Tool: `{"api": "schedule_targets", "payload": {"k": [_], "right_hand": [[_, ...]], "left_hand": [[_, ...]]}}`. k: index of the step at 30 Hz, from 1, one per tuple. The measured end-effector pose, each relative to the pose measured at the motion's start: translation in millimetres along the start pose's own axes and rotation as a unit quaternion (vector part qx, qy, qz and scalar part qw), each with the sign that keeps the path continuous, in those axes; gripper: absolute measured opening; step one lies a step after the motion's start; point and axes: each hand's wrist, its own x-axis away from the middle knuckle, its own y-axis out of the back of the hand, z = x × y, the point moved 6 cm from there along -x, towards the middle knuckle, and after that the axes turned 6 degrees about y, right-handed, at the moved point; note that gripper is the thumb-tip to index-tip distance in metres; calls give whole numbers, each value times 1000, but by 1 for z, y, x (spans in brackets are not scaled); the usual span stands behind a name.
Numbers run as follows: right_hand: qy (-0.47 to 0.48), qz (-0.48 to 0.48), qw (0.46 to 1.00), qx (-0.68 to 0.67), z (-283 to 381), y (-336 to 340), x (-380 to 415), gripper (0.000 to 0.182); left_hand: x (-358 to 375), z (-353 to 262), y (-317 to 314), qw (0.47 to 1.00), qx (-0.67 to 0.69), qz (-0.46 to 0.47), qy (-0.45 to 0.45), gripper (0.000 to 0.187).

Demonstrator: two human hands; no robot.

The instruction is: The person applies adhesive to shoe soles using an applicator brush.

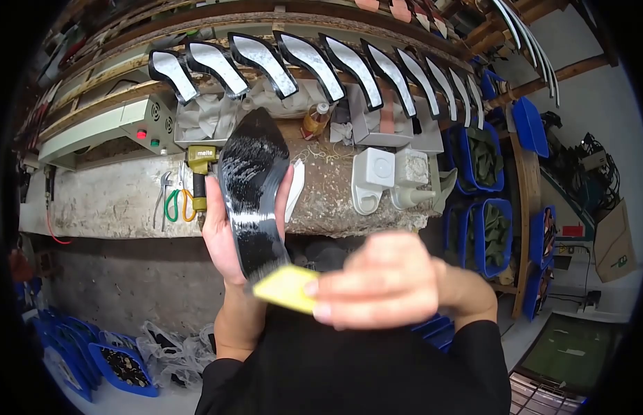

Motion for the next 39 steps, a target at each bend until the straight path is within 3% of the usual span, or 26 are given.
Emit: {"api": "schedule_targets", "payload": {"k": [3,6,11,13,17,21,24,26,28,31,32,33,35,36,37,38,39], "right_hand": [[8,26,1000,-12,-26,8,-14,12],[39,25,998,-34,-20,17,-17,11],[32,-74,997,-4,-40,39,-49,12],[28,14,999,15,-66,27,-60,13],[49,37,992,-108,-20,14,-32,11],[20,-85,981,-173,-48,42,-60,11],[54,-19,998,31,-65,36,-66,13],[57,10,998,19,-35,27,-52,13],[41,13,994,-101,-16,25,-43,12],[14,-134,959,-249,-23,35,-36,14],[-163,-303,874,-343,-35,42,-38,14],[-328,-449,722,-411,-46,34,-24,14],[-400,-388,712,-427,-43,8,-25,15],[-403,-389,712,-423,-49,-1,-19,15],[-375,-317,825,-279,-55,-5,-17,16],[-334,-232,905,-124,-54,-9,-19,17],[-379,-260,879,-132,-62,0,-6,17]], "left_hand": [[-5,1,-7,998,42,30,48,50],[-8,-6,-17,998,47,33,37,51],[3,-2,-8,996,23,37,79,50],[7,-2,-8,993,10,72,95,52],[20,-12,-24,993,-10,110,48,54],[31,-9,-26,995,-69,74,20,56],[28,-10,-30,992,-114,53,0,58],[32,-16,-30,989,-122,80,-32,59],[35,-21,-31,985,-132,103,-53,60],[32,-19,-31,986,-115,114,-25,61],[30,-18,-32,986,-109,123,-12,61],[26,-16,-32,986,-103,131,3,62],[30,-17,-17,990,-105,97,11,62],[33,-19,-7,992,-109,70,10,62],[35,-23,2,992,-115,43,8,63],[36,-25,6,993,-115,29,9,64],[37,-27,11,993,-116,15,9,65]]}}
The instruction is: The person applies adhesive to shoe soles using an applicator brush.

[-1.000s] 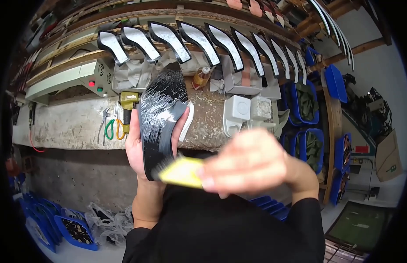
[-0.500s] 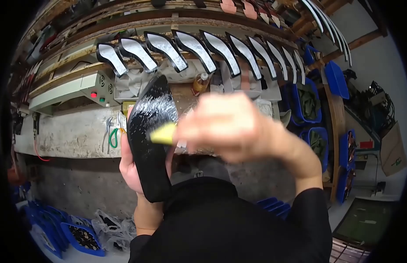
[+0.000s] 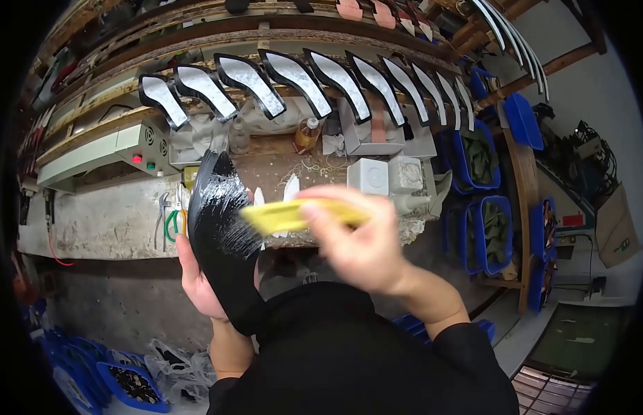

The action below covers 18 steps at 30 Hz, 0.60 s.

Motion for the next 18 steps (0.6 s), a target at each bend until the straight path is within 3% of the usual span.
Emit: {"api": "schedule_targets", "payload": {"k": [2,4,5,8,11,14,17,18], "right_hand": [[-41,-22,999,-9,-7,25,-15,18],[150,35,988,0,22,25,-24,15],[272,86,959,-6,33,12,-38,14],[417,190,888,45,43,-38,-59,14],[405,314,856,70,-1,-53,-72,11],[393,354,845,79,-12,-54,-44,9],[375,397,833,91,-3,-47,-32,13],[340,367,864,43,-1,-37,-35,14]], "left_hand": [[-2,-7,1,999,25,40,-26,66],[4,-11,5,996,46,66,-45,68],[6,-11,7,996,47,61,-44,68],[6,-4,14,999,26,1,-37,69],[8,-6,31,998,31,-42,-36,70],[18,-14,59,991,58,-106,-52,71],[11,-21,59,993,23,-94,-61,71],[5,-23,55,995,4,-80,-67,72]]}}
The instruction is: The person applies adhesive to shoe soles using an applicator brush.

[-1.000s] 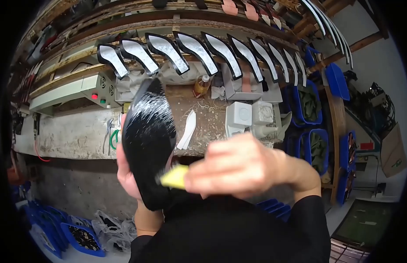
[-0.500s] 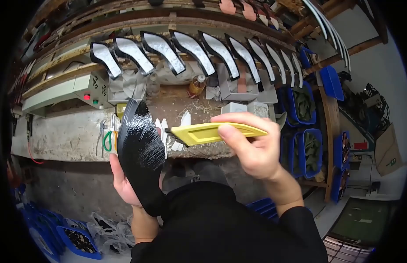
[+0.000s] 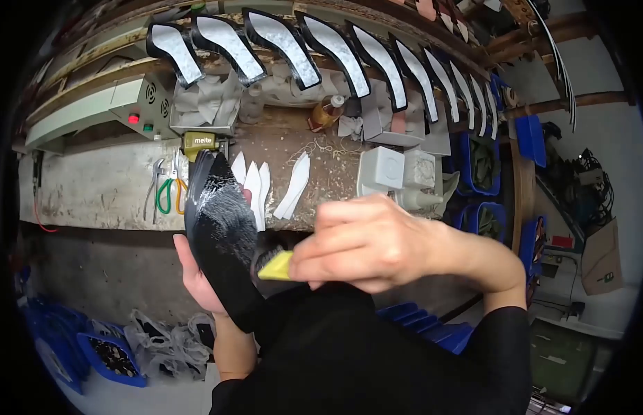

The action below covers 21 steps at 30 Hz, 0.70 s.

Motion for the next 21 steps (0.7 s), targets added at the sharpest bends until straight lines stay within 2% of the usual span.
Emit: {"api": "schedule_targets", "payload": {"k": [2,4,5,6,9,10,11,16,17,19,21], "right_hand": [[-50,-109,988,-97,2,11,10,19],[-69,-166,972,-151,13,7,6,22],[-246,-286,901,-213,8,7,10,24],[-408,-390,782,-265,3,-5,24,26],[-392,-340,818,-248,-11,-52,16,24],[-322,-280,895,-128,-19,-62,17,21],[-245,-213,946,-3,-16,-67,12,19],[-288,-301,909,28,-29,-21,23,21],[-253,-278,927,11,-21,-21,17,23],[-223,-254,941,-11,-9,-37,13,25],[-187,-129,974,-15,-11,-73,8,26]], "left_hand": [[1,-3,1,1000,-19,9,-10,72],[1,-3,4,998,-9,49,-31,77],[0,0,5,997,-4,72,-36,79],[-1,3,6,996,-3,83,-38,80],[0,10,13,994,-14,92,-54,84],[1,12,15,994,-18,91,-60,85],[3,13,16,994,-22,90,-63,86],[9,3,19,993,-31,84,-72,85],[7,3,18,993,-27,83,-76,85],[6,1,22,997,11,1,-72,85],[6,1,28,994,45,-79,-61,85]]}}
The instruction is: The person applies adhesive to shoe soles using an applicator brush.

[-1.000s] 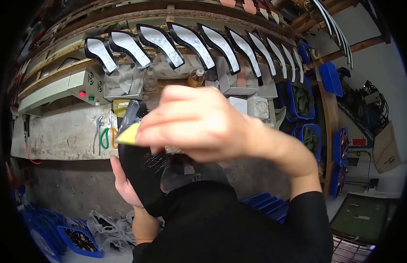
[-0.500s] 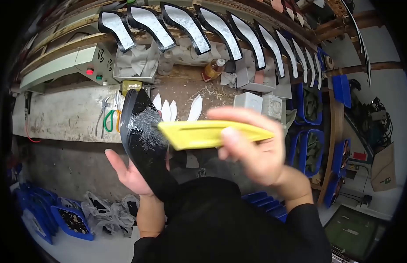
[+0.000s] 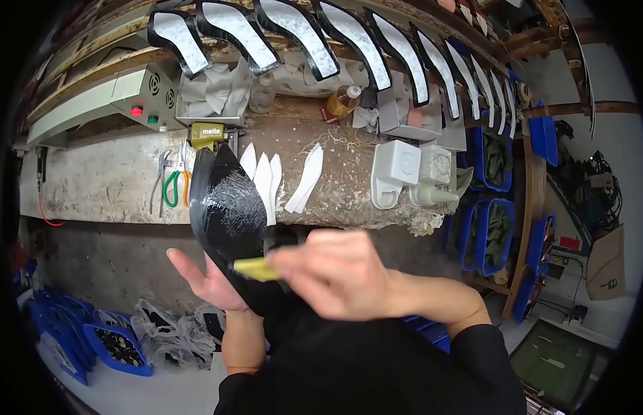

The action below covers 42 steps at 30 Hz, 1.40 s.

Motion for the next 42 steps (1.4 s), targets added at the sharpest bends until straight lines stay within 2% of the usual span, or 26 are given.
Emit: {"api": "schedule_targets", "payload": {"k": [2,3,5,7,8,10,12,15,21,25,26,30,32,33,35,37,40,42], "right_hand": [[-62,-82,995,-9,-36,13,3,26],[-60,-76,995,-14,-42,16,2,26],[-138,-169,976,-21,-60,32,12,19],[-263,-222,934,-100,-84,35,24,19],[-265,-221,932,-111,-100,23,24,19],[-352,-254,880,-193,-162,-13,46,22],[-446,-245,838,-194,-209,-63,62,24],[-478,-286,802,-215,-264,-124,74,23],[-448,-323,823,-137,-288,-154,84,21],[-394,-193,893,102,-295,-155,80,20],[-398,-193,891,102,-294,-155,82,20],[-397,-222,891,3,-304,-135,66,21],[-337,-300,891,-47,-275,-93,39,19],[-334,-300,892,-47,-253,-71,31,19],[-372,-272,853,-243,-214,-39,17,19],[-342,-227,838,-359,-171,-20,8,19],[-356,-166,839,-375,-121,-15,-6,20],[-316,-173,866,-347,-110,-9,-12,21]], "left_hand": [[-1,-1,2,1000,13,-2,0,85],[-3,-2,5,1000,26,-3,-6,85],[-4,-10,13,999,43,-11,-12,85],[-12,-23,28,999,26,0,-32,83],[-17,-32,39,999,8,15,-45,82],[-34,-46,60,996,-26,51,-62,81],[-62,-59,84,996,-36,62,-47,80],[-100,-73,120,995,-50,83,-20,79],[-135,-51,170,994,-15,90,54,79],[-150,-34,231,993,-68,-30,87,77],[-147,-34,235,993,-68,-34,90,77],[-152,-34,234,995,-25,-26,89,74],[-152,-35,224,996,-47,-21,75,73],[-147,-36,216,995,-78,-23,66,72],[-139,-38,193,989,-139,-21,45,70],[-114,-36,153,991,-123,20,39,65],[-80,-24,90,992,-88,84,32,69],[-63,-13,47,988,-101,110,29,71]]}}
